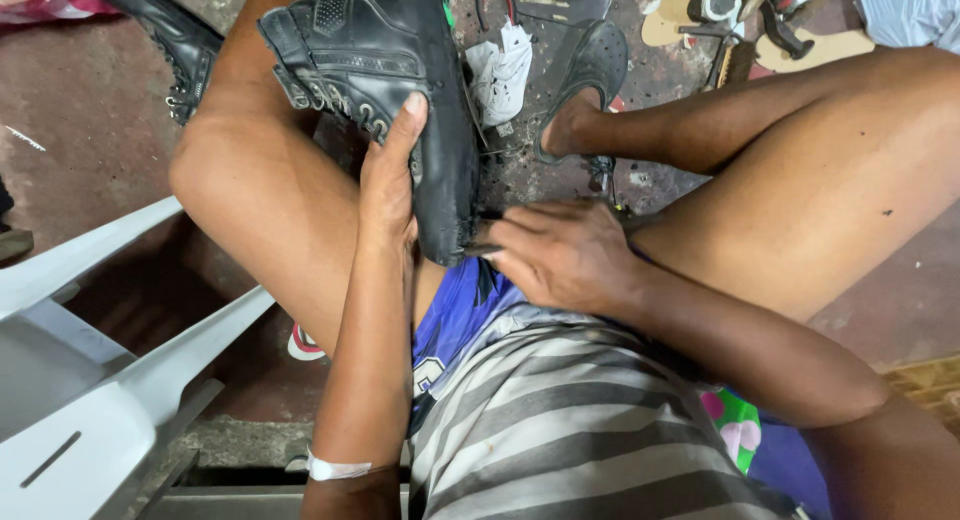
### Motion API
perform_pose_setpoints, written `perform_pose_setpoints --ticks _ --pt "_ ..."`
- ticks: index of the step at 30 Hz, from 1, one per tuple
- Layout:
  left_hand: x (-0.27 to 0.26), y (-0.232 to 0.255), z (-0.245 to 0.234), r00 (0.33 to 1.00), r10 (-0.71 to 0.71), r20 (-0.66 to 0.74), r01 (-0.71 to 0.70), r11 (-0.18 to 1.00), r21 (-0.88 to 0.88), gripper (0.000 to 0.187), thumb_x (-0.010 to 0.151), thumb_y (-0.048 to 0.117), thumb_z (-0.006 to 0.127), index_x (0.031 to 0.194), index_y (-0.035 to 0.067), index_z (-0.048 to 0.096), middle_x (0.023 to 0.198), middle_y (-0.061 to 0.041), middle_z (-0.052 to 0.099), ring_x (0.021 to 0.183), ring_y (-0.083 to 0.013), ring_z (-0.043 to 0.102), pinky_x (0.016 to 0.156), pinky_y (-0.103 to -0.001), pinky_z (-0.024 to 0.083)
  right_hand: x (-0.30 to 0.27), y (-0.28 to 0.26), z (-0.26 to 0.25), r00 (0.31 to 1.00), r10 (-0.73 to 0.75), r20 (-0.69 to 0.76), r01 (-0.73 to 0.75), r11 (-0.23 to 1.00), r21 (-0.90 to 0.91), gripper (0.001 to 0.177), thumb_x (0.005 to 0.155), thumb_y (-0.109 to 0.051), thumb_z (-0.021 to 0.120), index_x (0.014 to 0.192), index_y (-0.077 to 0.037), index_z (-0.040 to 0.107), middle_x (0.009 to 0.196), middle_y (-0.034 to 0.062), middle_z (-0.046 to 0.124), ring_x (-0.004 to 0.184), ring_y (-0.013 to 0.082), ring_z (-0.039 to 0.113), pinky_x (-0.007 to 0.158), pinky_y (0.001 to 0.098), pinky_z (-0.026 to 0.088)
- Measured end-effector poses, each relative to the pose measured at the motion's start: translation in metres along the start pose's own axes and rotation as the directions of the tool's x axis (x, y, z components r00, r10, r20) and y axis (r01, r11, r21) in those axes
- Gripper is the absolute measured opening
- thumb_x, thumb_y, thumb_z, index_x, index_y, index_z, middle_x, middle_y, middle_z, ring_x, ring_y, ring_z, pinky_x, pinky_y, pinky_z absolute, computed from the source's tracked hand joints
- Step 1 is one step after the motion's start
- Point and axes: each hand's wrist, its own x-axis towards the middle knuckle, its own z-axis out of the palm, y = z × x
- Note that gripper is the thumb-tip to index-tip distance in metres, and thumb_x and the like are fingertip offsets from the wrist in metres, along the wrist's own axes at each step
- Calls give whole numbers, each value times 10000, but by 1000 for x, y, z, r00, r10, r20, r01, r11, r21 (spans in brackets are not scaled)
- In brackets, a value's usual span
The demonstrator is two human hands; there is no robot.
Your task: The person cleans a black boot with a cloth, then uses scissors to trim excess material from the sole. They continue to scrape and clean the sole with a small tool, focusing on the edges and surface of the boot.
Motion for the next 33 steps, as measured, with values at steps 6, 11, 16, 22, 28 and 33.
perform_pose_setpoints --ticks 6,11,16,22,28,33 --pt "-13 -4 10 987 -72 141 106 962 -250 483 986 399 673 1276 14 638 1091 -111 717 950 -210 699 869 -353 582 24 16 -3 898 441 4 -440 895 66 263 1006 -330 665 1036 -69 650 672 102 648 588 282 663 562 454 497" --pt "-8 -6 6 970 -66 234 133 950 -284 528 1040 468 635 1253 -16 646 1074 -135 707 932 -229 698 854 -369 583 16 -1 13 968 241 -64 -236 969 78 255 1013 -328 667 961 -81 631 810 122 675 704 308 696 636 453 525" --pt "-14 -7 11 974 -88 207 154 933 -325 546 1042 468 593 1331 5 623 1178 -128 701 1016 -225 693 925 -366 569 19 3 13 952 297 -77 -291 954 75 227 1007 -319 680 971 -95 662 838 116 682 726 326 697 631 453 524" --pt "-22 -1 19 897 -60 438 239 900 -366 587 1052 536 559 1320 16 610 1140 -164 700 990 -294 700 906 -462 592 19 -8 9 978 168 -124 -163 985 52 203 996 -316 665 956 -119 639 857 62 644 738 278 693 665 436 531" --pt "-23 -9 15 939 -174 297 279 888 -364 613 1029 514 555 1320 -24 605 1151 -188 703 997 -282 713 930 -419 586 34 7 -6 939 268 -214 -254 963 87 181 1032 -262 682 1016 -84 663 945 62 595 732 239 668 622 393 512" --pt "-15 -16 0 966 -81 246 161 933 -323 559 1071 468 606 1320 -32 620 1135 -159 708 966 -251 700 886 -391 578 15 -11 4 989 69 -132 -78 995 -62 218 922 -274 760 855 -110 633 863 74 566 698 281 641 601 425 495"
